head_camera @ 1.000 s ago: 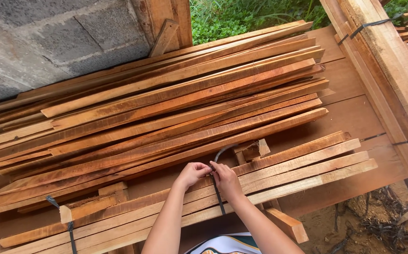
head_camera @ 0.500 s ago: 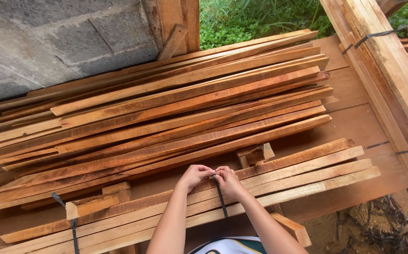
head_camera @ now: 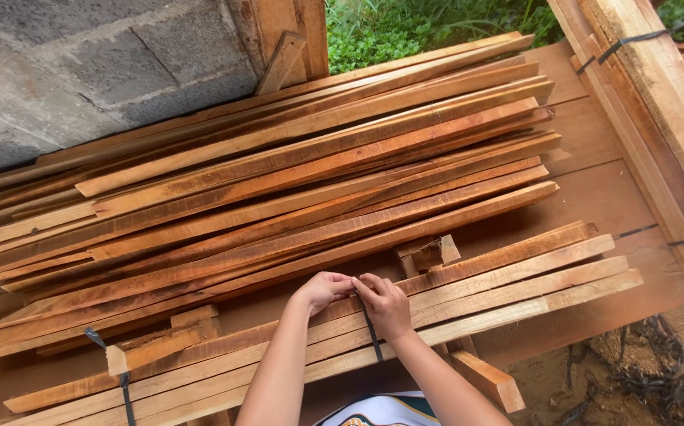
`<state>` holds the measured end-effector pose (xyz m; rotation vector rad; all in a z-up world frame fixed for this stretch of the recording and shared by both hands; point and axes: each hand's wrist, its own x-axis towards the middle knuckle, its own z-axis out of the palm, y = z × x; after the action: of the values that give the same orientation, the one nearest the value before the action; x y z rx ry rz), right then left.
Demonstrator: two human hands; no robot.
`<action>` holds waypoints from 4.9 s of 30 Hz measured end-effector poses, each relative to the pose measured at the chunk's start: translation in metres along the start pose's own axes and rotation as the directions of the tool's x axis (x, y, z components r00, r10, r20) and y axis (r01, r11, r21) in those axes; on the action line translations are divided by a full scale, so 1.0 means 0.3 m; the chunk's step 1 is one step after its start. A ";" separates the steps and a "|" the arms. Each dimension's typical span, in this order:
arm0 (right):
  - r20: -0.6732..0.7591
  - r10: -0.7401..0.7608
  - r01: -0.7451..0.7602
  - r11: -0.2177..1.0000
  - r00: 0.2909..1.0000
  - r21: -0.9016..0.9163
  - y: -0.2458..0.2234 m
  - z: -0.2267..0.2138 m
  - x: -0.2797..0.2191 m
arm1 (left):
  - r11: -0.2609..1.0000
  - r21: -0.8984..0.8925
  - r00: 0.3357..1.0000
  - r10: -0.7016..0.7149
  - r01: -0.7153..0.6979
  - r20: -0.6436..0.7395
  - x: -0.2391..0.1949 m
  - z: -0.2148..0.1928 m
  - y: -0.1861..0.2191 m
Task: The person secures a stack of wooden planks using black zip ties. They wrap the ties around the bundle, pull them tight, and then lift the completed bundle to place it on a nearby wooden surface. The person then returns to the main stack to continue the process.
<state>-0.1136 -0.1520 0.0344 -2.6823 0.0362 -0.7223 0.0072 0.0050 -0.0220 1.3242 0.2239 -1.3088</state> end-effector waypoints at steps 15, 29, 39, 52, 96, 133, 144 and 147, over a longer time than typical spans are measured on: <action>0.061 -0.068 0.056 0.981 0.996 0.186 -0.005 -0.027 -0.042 | 0.996 -0.093 0.942 -0.045 0.015 -0.332 0.135 -0.037 -0.116; 0.331 0.256 -0.290 0.955 0.908 0.057 -0.104 -0.069 -0.065 | 0.945 0.306 0.915 0.021 0.114 -0.403 0.207 0.016 -0.144; 0.580 0.383 -0.243 0.920 0.719 -0.307 -0.071 0.084 -0.063 | 0.880 0.460 0.902 0.096 0.121 -0.422 0.157 0.067 -0.080; 0.497 0.124 -0.139 0.990 0.859 -0.007 -0.034 -0.012 -0.059 | 0.983 -0.118 0.849 -0.179 0.138 -0.498 0.494 0.032 -0.233; 0.319 0.360 -0.406 0.909 0.877 0.091 0.041 0.123 0.071 | 0.466 0.885 0.772 0.561 0.003 -0.298 -0.201 0.141 -0.167; 0.803 0.210 -0.011 0.969 0.558 -0.246 -0.003 -0.263 -0.187 | 0.096 0.963 0.804 0.533 0.251 -0.263 -0.557 0.065 -0.408; 0.707 0.192 0.216 0.870 0.681 -0.444 0.052 -0.145 -0.251 | 0.106 0.928 0.792 0.492 0.357 -0.361 -0.752 -0.161 -0.479; 0.643 0.178 0.158 0.889 0.745 -0.430 0.085 -0.095 -0.296 | 0.065 0.931 0.829 0.436 0.358 -0.350 -0.780 -0.163 -0.472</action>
<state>-0.2030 -0.1749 0.0057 -3.2298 0.0408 0.3637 -0.1584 0.2132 0.0581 2.9980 -0.5177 -0.8186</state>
